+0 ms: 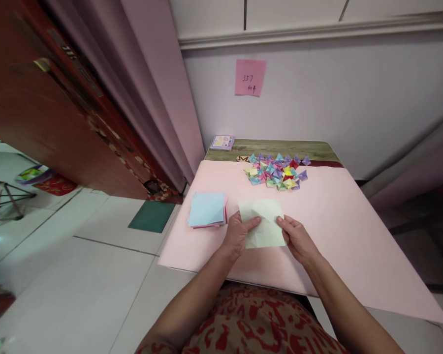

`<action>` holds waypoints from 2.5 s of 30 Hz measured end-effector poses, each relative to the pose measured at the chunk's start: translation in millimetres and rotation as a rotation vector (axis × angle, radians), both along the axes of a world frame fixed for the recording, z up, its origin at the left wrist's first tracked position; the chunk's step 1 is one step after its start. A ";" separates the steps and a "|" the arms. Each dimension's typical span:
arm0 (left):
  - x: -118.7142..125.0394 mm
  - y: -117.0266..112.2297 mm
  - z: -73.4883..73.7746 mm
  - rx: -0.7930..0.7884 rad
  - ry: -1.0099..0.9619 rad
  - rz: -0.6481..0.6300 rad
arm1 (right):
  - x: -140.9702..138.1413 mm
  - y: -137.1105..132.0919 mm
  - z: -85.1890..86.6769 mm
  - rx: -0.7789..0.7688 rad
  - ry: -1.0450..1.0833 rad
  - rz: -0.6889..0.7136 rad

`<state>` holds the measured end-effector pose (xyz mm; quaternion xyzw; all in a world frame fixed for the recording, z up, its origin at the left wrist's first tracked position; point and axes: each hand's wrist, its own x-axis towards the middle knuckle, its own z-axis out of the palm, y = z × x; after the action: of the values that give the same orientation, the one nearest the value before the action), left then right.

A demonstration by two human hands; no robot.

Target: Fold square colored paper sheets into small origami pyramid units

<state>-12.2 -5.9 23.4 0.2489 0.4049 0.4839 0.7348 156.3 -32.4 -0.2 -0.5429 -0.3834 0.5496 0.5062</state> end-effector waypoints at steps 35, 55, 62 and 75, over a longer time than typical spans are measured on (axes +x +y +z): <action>-21.0 9.2 -42.3 0.489 0.743 0.120 | 6.5 -10.7 -29.8 0.099 -0.268 -0.170; -12.7 -41.0 -92.3 1.306 1.406 -0.313 | -14.6 -83.2 -78.8 0.065 -0.298 -0.128; -16.3 -35.2 -103.7 1.324 1.284 -0.202 | 14.1 -79.0 -71.8 0.299 -0.824 -0.089; -14.7 -41.2 -91.5 1.395 1.356 -0.258 | 18.6 -57.8 -84.5 0.712 -1.296 0.088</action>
<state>-26.9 -47.1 -68.1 0.8948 0.3339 0.2850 0.0816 174.9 -90.1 -84.6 -0.5458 -0.7817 -0.0190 0.3011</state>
